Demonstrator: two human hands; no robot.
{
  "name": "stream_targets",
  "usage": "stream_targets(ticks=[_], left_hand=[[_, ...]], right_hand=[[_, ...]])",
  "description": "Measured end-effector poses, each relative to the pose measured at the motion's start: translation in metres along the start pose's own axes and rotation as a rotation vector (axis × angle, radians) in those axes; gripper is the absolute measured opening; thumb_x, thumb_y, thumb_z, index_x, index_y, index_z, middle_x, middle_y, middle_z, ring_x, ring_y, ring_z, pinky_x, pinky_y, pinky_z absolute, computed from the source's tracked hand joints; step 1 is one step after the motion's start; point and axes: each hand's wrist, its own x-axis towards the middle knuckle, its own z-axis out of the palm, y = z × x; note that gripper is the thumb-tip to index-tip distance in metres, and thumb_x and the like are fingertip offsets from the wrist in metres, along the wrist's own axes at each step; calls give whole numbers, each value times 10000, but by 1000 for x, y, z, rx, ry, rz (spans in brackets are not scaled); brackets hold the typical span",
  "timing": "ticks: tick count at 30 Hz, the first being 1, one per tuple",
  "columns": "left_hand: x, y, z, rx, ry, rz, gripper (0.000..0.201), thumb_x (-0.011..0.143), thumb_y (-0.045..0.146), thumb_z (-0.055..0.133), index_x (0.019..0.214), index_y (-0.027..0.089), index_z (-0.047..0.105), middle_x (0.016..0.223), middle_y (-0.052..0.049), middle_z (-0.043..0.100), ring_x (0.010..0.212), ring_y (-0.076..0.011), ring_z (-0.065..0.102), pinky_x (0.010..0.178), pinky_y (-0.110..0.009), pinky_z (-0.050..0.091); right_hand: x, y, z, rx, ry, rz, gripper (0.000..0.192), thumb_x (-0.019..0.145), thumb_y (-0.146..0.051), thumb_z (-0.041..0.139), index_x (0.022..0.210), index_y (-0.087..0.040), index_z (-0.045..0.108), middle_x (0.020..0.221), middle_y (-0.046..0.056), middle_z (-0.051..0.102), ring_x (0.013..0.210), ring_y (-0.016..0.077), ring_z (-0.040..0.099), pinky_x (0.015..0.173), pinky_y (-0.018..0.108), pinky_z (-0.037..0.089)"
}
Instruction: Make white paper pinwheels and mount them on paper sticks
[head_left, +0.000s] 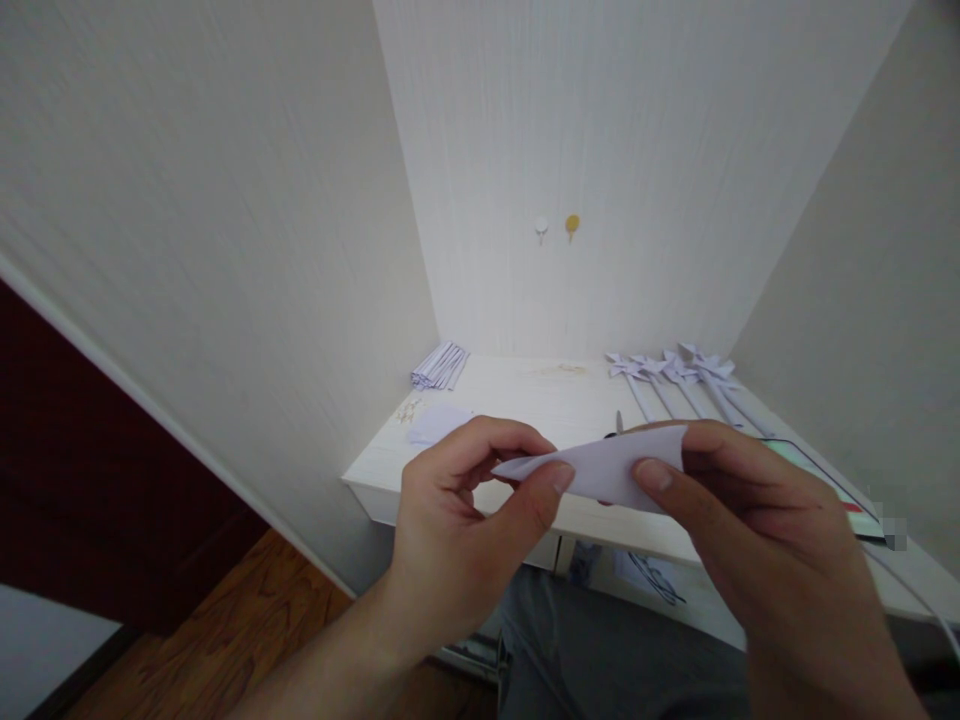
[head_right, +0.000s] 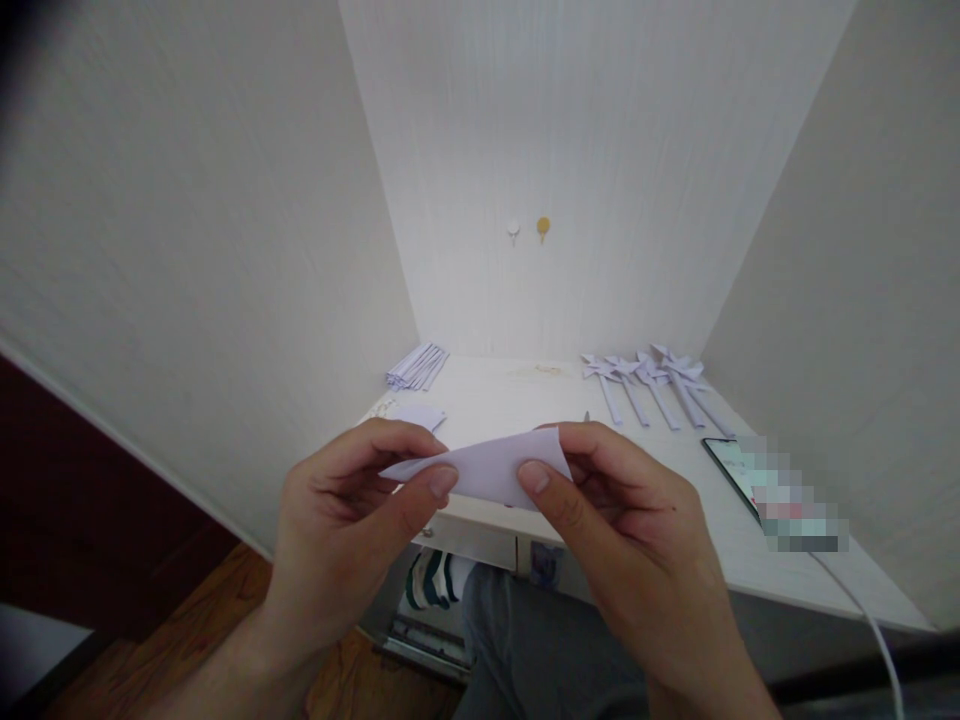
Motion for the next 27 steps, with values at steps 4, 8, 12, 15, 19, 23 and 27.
stream_targets(ticks=[4,8,12,15,19,23,27], left_hand=[[0,-1,1,41,-3,53,55,856,173,794,883,212,767,798,10,739,688,-104,657,625,-196,525],[0,0,2,57,7,59,39,854,184,797,876,196,767,793,-5,738,690,-117,661,606,-205,523],[1,0,2,21,8,30,51,847,190,804,877,198,764,778,-1,732,665,-116,654,595,-211,526],[1,0,2,-12,7,19,61,845,183,806,871,208,757,768,15,726,641,-98,640,604,-201,527],[0,1,2,-36,8,-2,71,843,185,809,884,207,756,775,12,729,626,-95,636,593,-202,526],[1,2,3,-46,16,-9,73,835,184,814,867,199,750,750,7,724,621,-102,634,580,-206,523],[1,1,3,-61,9,2,76,842,168,809,871,204,749,760,16,727,625,-89,625,582,-190,512]], right_hand=[[2,-2,1,-19,-58,11,75,966,-316,729,978,-283,795,878,21,752,778,176,705,629,227,596],[3,-2,1,-12,-70,19,89,952,-311,747,1019,-289,801,951,35,771,845,192,719,627,228,590],[2,-3,2,26,-72,45,86,928,-292,770,1009,-282,798,947,33,771,825,189,721,651,236,602],[1,-4,2,45,-67,52,99,907,-266,789,1004,-282,790,920,20,763,803,182,719,671,239,608],[0,-2,1,70,-89,60,154,887,-249,810,1027,-302,777,930,6,763,824,175,716,683,229,596],[-1,-2,1,88,-109,75,181,878,-242,819,1031,-324,768,903,-11,754,796,161,707,660,217,580],[-1,-3,1,97,-117,89,175,886,-257,813,1046,-310,765,906,2,754,776,169,702,645,235,580]])
